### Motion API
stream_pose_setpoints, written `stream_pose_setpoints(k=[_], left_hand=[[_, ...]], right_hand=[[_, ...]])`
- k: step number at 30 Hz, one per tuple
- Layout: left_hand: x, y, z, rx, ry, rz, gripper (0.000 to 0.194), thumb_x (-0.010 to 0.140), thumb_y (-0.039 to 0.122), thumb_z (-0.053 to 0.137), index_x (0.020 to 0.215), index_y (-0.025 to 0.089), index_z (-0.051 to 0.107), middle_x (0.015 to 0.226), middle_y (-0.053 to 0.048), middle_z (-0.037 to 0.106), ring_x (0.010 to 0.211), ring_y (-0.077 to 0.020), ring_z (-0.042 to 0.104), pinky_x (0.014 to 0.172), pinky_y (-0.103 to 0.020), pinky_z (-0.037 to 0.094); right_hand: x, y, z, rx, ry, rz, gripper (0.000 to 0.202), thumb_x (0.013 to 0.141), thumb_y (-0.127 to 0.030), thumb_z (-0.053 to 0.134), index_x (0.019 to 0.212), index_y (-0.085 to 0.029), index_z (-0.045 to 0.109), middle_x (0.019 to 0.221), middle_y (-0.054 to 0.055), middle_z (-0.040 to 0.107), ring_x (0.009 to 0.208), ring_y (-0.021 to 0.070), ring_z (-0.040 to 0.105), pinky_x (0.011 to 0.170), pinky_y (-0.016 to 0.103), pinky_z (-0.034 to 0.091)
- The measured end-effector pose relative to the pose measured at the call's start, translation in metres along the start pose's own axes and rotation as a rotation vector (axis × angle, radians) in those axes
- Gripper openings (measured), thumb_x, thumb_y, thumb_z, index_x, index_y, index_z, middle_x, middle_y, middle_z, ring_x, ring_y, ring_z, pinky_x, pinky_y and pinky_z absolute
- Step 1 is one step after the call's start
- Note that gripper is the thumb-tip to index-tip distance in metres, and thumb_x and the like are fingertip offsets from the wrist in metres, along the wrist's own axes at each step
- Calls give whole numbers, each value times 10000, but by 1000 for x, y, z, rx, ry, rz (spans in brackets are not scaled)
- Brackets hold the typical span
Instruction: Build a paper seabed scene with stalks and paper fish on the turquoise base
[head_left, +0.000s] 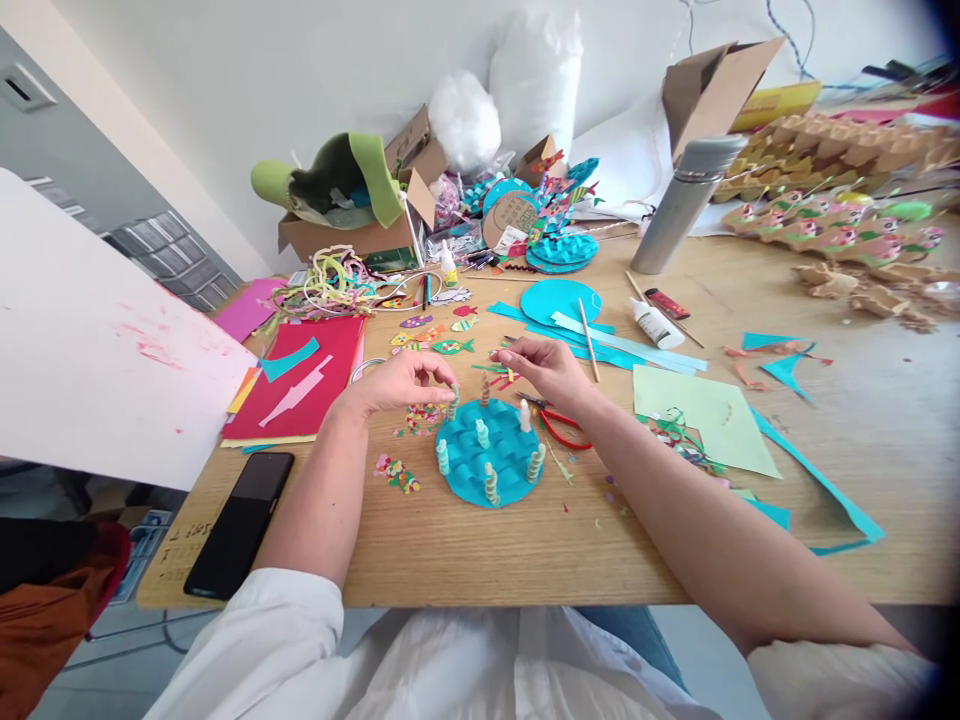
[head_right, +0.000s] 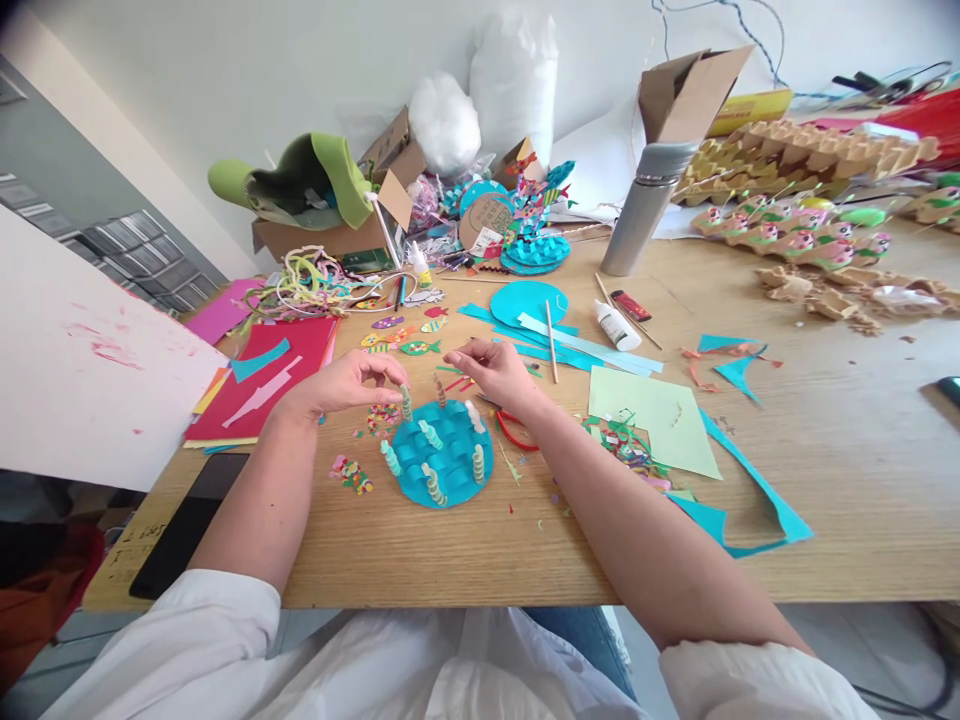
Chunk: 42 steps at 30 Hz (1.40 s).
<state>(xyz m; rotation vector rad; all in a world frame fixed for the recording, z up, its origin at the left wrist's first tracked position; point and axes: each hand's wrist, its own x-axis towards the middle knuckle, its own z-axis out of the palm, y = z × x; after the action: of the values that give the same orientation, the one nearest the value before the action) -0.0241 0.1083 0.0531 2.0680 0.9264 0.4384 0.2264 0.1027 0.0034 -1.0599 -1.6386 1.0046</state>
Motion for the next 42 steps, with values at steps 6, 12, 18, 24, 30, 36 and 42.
stream_pose_setpoints(k=[6,12,18,24,30,36,42], left_hand=[[-8,12,1,-71,90,-82,474,720,393,761,1117,147,684,1070,-114,706,846,-166,643,737,-280,491],[-41,30,-1,98,254,-221,445,770,407,695,1127,148,641,1054,-101,701,940,-201,645,803,-323,494],[-91,36,57,350,316,-438,476,712,395,762,1118,201,607,1055,-81,686,1021,-280,632,868,-393,488],[-108,41,122,408,489,-423,1015,672,320,818,1503,236,241,1152,-116,660,1133,-336,574,951,-465,456],[-105,35,148,464,539,-388,1148,683,253,814,1536,285,46,1268,-128,628,1168,-346,580,1109,-575,284],[-103,25,160,534,589,-369,1133,694,237,803,1538,274,48,1426,-159,510,1228,-358,550,1051,-535,379],[-100,28,162,508,655,-367,1083,712,206,799,1527,265,89,1242,-100,647,1156,-290,603,1068,-506,375]], right_hand=[[0,5,-1,-10,26,25,484,766,-623,637,844,-157,742,812,63,719,727,174,600,654,285,441],[3,6,-6,-278,5,156,361,813,-481,611,701,-150,704,633,50,684,523,135,546,532,270,396],[-1,-5,-9,-520,-168,322,335,838,-343,587,546,-185,636,491,41,644,406,142,535,496,281,372],[-4,-13,-9,-678,-238,268,337,849,-305,554,545,-193,648,509,49,651,467,162,563,536,287,371],[-4,-15,-7,-706,-288,244,400,878,-315,536,499,-202,600,460,39,621,437,141,552,514,263,367],[-4,-10,-5,-732,-318,259,378,907,-360,486,637,-174,676,457,31,617,459,138,571,510,240,366],[-3,-9,-5,-778,-330,282,414,923,-375,448,659,-155,679,497,39,628,498,130,566,523,234,335]])
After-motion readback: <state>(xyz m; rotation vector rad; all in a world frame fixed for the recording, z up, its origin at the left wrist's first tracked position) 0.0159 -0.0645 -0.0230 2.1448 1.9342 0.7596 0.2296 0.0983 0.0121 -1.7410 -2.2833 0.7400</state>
